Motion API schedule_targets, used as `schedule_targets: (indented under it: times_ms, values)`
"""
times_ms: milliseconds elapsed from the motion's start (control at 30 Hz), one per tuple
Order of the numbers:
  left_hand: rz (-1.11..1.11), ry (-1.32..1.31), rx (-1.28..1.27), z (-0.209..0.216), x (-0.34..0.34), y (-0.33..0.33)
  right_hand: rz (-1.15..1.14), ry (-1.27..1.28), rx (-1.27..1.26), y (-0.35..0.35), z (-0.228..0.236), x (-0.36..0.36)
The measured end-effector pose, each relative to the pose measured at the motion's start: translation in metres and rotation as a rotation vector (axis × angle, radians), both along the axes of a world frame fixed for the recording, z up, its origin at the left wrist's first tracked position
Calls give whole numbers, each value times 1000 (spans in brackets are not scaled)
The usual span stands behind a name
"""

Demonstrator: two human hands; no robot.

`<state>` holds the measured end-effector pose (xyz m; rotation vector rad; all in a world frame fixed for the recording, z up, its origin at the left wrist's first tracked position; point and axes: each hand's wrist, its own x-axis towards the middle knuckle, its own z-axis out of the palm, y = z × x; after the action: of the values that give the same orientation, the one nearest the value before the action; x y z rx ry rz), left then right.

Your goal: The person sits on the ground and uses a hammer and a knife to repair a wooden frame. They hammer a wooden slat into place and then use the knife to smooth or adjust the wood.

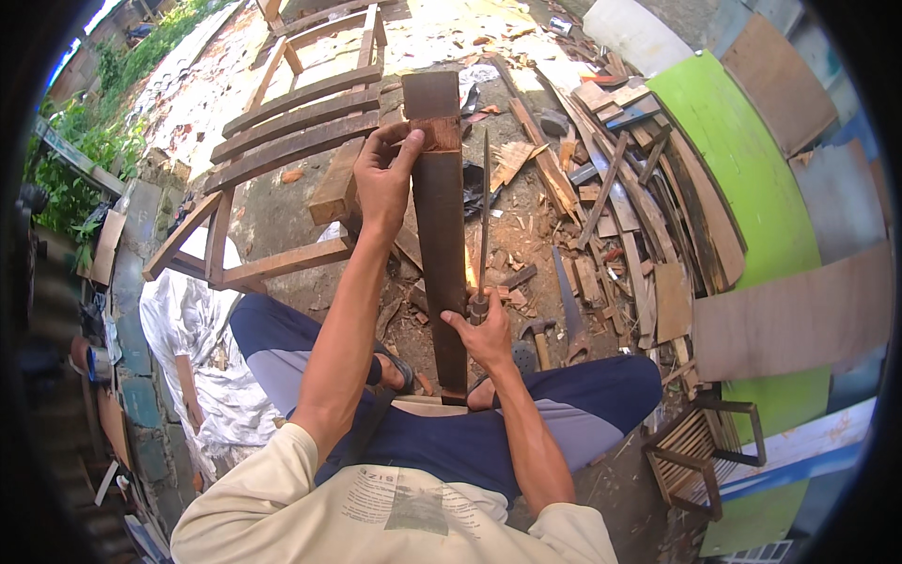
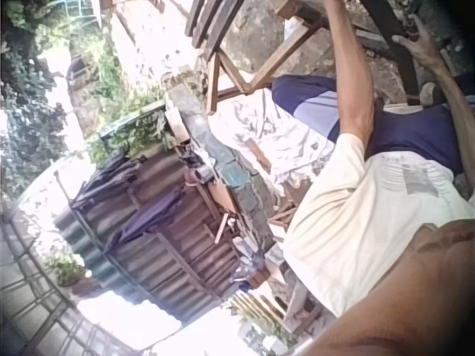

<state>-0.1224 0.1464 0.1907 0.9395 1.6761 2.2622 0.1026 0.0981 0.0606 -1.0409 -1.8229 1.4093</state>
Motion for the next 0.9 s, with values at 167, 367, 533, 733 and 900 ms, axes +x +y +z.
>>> schedule_targets:
  times_ms: [167, 367, 533, 733, 900]
  values:
    - [-65, -68, -121, 12, -3, -3, 89, 32, -86, -1, 8, 4]
    - [-48, -61, -34, 26, 12, -9, 104, 79, -167, -1, 14, 7]
    - [-69, -132, -29, 28, 11, -12, 83, 100, -148, -1, 6, 9]
    - [-45, 115, -164, 46, 34, -27, 19, 66, -85, 1, -6, 12]
    - [7, 40, -279, 55, 44, -37, -118, -4, 107, -7, 12, 5]
